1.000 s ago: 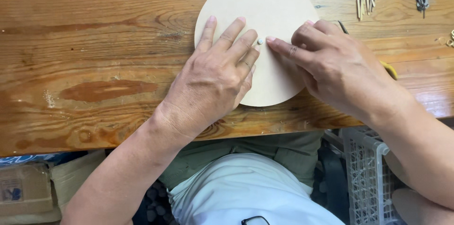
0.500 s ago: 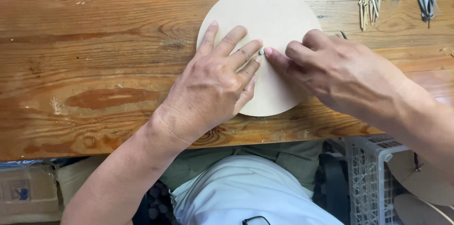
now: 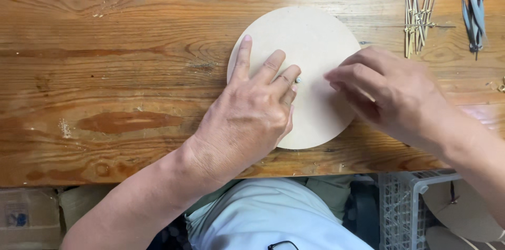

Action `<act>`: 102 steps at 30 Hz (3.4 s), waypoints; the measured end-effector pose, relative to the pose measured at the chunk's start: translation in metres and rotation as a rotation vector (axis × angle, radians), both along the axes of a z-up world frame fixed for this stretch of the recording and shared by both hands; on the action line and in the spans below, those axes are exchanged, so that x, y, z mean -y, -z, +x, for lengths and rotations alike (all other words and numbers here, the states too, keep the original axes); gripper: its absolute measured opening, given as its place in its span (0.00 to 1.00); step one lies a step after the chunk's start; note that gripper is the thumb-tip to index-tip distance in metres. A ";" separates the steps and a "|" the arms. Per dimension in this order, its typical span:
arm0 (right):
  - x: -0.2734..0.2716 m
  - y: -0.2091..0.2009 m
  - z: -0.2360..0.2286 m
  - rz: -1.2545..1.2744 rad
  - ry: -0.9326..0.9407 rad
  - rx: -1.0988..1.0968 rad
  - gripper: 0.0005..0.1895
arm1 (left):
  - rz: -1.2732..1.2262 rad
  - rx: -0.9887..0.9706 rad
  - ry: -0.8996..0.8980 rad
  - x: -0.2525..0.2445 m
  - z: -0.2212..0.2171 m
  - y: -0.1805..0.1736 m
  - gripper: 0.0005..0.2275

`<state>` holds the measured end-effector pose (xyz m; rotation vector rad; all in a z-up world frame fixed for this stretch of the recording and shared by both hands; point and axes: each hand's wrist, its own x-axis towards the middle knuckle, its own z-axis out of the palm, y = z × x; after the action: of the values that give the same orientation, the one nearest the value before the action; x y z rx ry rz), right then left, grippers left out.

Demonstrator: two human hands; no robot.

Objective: The person inserts a metal rivet into a hole on a circular wooden board and secures it using pliers. They then use a utility knife to carve a rectangular recess into the board's surface and clean the area with a feather duster.

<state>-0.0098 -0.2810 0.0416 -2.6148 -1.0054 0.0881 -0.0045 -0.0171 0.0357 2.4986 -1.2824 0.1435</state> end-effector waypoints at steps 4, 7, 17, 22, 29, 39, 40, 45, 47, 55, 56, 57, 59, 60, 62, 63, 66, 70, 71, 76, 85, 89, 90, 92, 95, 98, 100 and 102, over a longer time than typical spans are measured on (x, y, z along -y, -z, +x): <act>-0.022 -0.019 0.004 0.249 0.120 -0.135 0.07 | 0.050 0.039 -0.011 0.003 -0.001 -0.005 0.11; -0.030 -0.019 0.004 0.351 0.180 -0.271 0.13 | 0.013 0.056 -0.026 0.004 -0.002 -0.002 0.11; -0.046 -0.008 0.000 0.388 0.317 -0.314 0.06 | -0.056 0.019 -0.017 0.000 0.001 -0.004 0.09; -0.053 -0.010 -0.001 0.381 0.275 -0.285 0.07 | -0.096 -0.002 -0.052 0.000 0.000 -0.002 0.09; -0.049 -0.004 -0.005 0.249 0.233 -0.155 0.09 | -0.079 0.018 -0.033 -0.002 0.002 -0.003 0.09; -0.039 -0.009 0.003 0.273 0.034 -0.127 0.10 | 0.033 0.054 -0.040 0.000 0.001 -0.002 0.10; -0.040 -0.008 0.004 0.273 0.034 -0.126 0.10 | 0.033 0.056 -0.040 0.000 0.001 -0.002 0.10; -0.044 -0.007 0.005 0.185 -0.023 -0.062 0.13 | -0.006 0.029 -0.030 -0.001 0.000 -0.001 0.07; -0.044 -0.006 0.005 0.192 -0.008 -0.079 0.12 | 0.005 0.031 -0.030 -0.001 0.001 -0.001 0.07; -0.049 -0.009 0.011 0.245 0.022 -0.139 0.13 | -0.093 -0.022 -0.042 -0.003 0.001 0.003 0.08; -0.050 -0.010 0.011 0.235 0.037 -0.167 0.13 | -0.092 -0.022 -0.039 -0.003 0.001 0.004 0.09; -0.050 -0.011 0.012 0.225 0.053 -0.194 0.13 | -0.090 -0.021 -0.037 -0.004 0.002 0.004 0.09; -0.048 -0.011 0.013 0.198 0.095 -0.228 0.12 | -0.090 -0.013 -0.044 -0.004 0.001 0.005 0.10; -0.047 -0.010 0.013 0.173 0.137 -0.261 0.11 | -0.088 -0.004 -0.050 -0.005 0.001 0.006 0.10; -0.045 -0.012 0.014 0.166 0.160 -0.299 0.11 | -0.085 -0.007 -0.042 -0.004 0.002 0.007 0.10; -0.045 -0.013 0.015 0.160 0.181 -0.336 0.13 | -0.081 -0.008 -0.033 -0.004 0.002 0.007 0.11; -0.049 -0.017 0.018 0.166 0.176 -0.355 0.10 | -0.159 -0.041 -0.032 -0.002 -0.003 0.008 0.07; -0.048 -0.018 0.019 0.126 0.161 -0.342 0.11 | -0.148 -0.115 -0.024 -0.004 0.000 0.003 0.07; -0.048 -0.018 0.019 0.136 0.149 -0.349 0.11 | -0.134 -0.128 -0.024 -0.004 0.001 0.001 0.07; -0.044 -0.022 0.023 0.185 0.134 -0.428 0.10 | -0.089 -0.108 -0.052 -0.001 -0.001 0.001 0.08; -0.041 -0.026 0.025 -0.044 -0.189 -0.088 0.06 | 0.005 -0.033 -0.032 0.001 0.007 0.002 0.06; -0.044 -0.028 0.027 -0.085 -0.239 -0.079 0.05 | 0.041 0.006 -0.045 0.003 0.006 0.007 0.06; -0.045 -0.028 0.027 -0.091 -0.249 -0.085 0.05 | 0.034 0.013 -0.046 0.003 0.006 0.008 0.06; -0.047 -0.028 0.028 -0.111 -0.258 -0.080 0.04 | 0.042 0.016 -0.048 0.004 0.006 0.009 0.06; -0.049 -0.028 0.028 -0.153 -0.257 -0.083 0.04 | 0.088 0.022 -0.051 0.005 0.006 0.009 0.07; -0.051 -0.025 0.028 -0.169 -0.236 -0.111 0.03 | 0.089 0.033 -0.061 0.006 0.006 0.012 0.08; -0.053 -0.023 0.026 -0.161 -0.227 -0.134 0.03 | 0.053 0.038 -0.070 0.006 0.006 0.012 0.09; -0.055 -0.023 0.024 -0.224 -0.148 -0.153 0.05 | 0.115 0.037 -0.059 0.006 0.006 0.010 0.10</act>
<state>0.0138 -0.2256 0.0645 -2.6757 -1.1926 0.4535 0.0015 -0.0232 0.0259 2.6443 -1.2651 0.1340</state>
